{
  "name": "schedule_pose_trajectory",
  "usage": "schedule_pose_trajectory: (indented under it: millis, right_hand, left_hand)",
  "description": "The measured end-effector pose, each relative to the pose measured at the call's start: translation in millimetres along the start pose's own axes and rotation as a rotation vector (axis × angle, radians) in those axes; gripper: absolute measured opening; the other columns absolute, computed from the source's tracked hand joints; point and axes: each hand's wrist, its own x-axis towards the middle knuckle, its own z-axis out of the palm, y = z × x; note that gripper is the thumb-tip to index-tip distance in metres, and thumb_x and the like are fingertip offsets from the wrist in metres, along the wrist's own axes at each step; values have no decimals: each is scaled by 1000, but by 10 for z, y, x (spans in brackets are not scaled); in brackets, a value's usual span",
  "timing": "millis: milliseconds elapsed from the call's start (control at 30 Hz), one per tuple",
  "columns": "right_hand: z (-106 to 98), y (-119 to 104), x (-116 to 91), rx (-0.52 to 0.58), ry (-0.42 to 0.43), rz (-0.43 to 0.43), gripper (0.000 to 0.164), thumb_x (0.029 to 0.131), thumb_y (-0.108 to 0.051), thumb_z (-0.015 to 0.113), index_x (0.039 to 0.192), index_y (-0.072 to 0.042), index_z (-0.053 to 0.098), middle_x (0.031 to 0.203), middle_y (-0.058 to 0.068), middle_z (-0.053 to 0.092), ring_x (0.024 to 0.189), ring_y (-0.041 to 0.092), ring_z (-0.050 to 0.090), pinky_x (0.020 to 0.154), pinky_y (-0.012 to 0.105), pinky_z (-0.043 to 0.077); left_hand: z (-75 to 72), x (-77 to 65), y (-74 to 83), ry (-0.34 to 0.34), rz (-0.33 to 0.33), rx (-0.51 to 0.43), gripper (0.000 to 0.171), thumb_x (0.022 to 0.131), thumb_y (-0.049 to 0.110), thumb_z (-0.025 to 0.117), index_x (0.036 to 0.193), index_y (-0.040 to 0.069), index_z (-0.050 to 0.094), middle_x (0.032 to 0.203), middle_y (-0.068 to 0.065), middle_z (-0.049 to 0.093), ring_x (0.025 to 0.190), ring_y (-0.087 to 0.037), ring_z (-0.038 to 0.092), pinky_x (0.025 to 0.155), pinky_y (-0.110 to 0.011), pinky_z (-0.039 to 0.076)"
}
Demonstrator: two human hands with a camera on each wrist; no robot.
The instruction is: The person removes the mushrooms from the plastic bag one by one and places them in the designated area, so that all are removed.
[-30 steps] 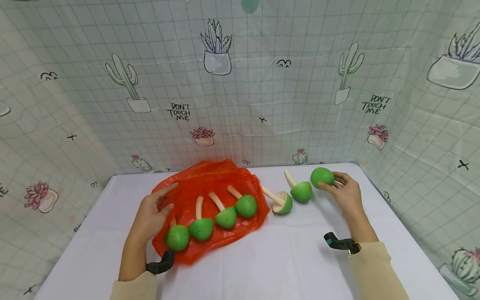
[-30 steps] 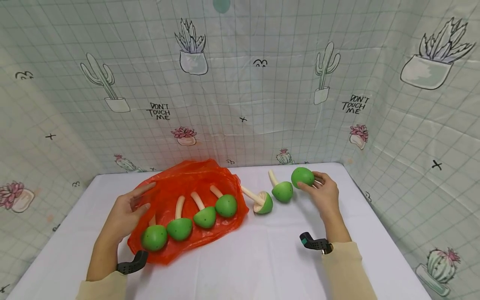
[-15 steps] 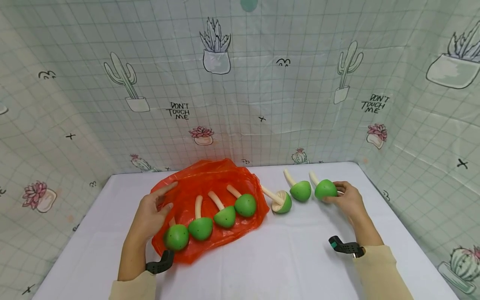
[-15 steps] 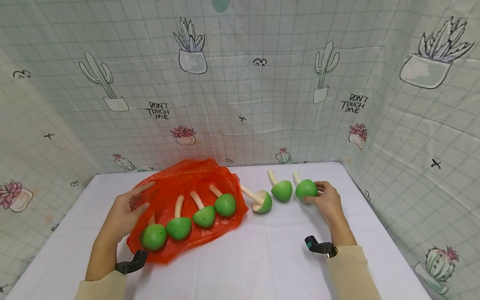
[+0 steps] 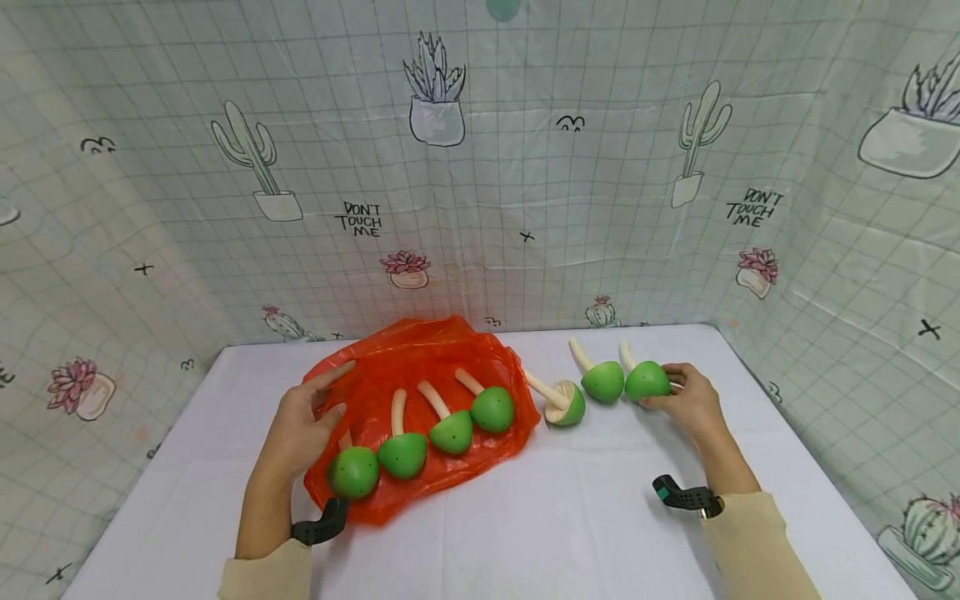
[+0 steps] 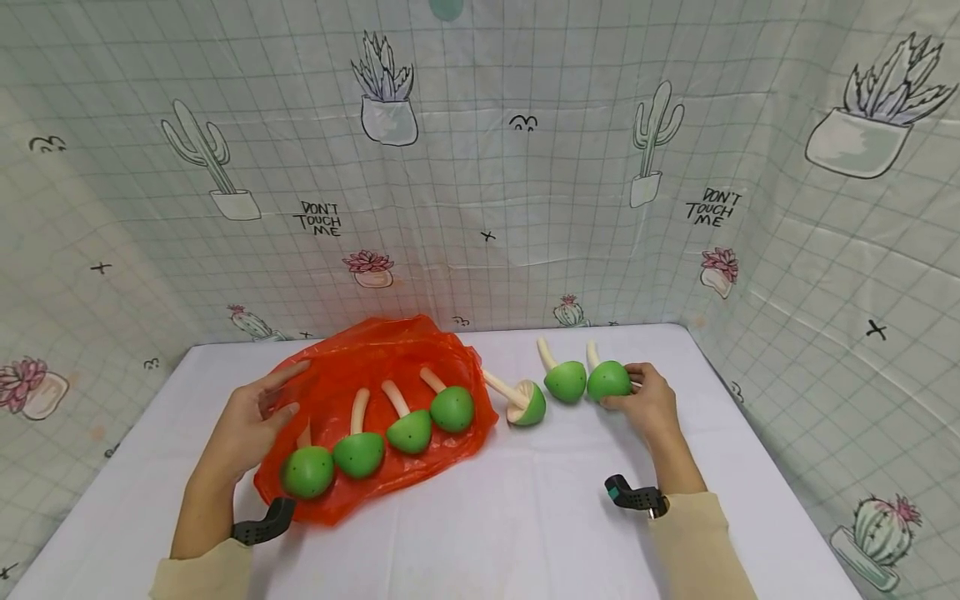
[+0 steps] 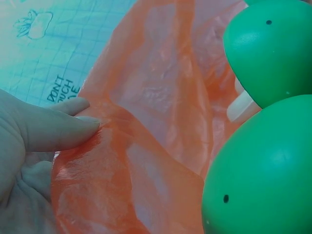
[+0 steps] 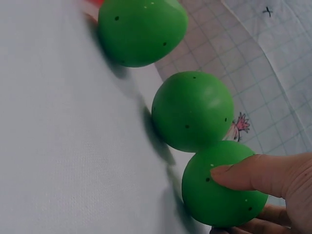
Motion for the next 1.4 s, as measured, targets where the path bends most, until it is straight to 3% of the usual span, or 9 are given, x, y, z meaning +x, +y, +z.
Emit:
schedule_pose_trajectory:
  millis: [233,733,1167,1400]
  right_hand:
    - [10,-32,-11,-17,12,-15,84,88,-3,81,155,11,33,158,36,37,145,53,39,117,60,39]
    - [-15,-76,-53,-41,71,-37,79,91,-10,82,153,12,37,156,34,41,144,50,43,117,55,41]
    - [-32,-318,-142,11,220,-103,75,93,-8,80,153,9,39,157,29,45,146,41,45,119,47,41]
    - [1,-555,-229,64,224,-155,77,94,-10,80,156,6,38,159,26,44,148,38,44,119,45,40]
  left_hand:
    - [-7,9,-10,13,25,8,57,98,-15,57,153,1,53,152,-24,53,134,-46,56,109,-55,48]
    - [-26,-8,-14,-6,10,-27,57,100,-14,56,154,1,51,154,-24,51,135,-46,55,109,-53,47]
    - [-30,-8,-11,-7,10,-42,57,99,-14,56,155,1,50,155,-24,50,137,-46,53,109,-50,47]
    - [-37,-1,0,-5,-5,-37,58,100,-14,56,155,2,50,155,-24,50,137,-46,53,109,-51,47]
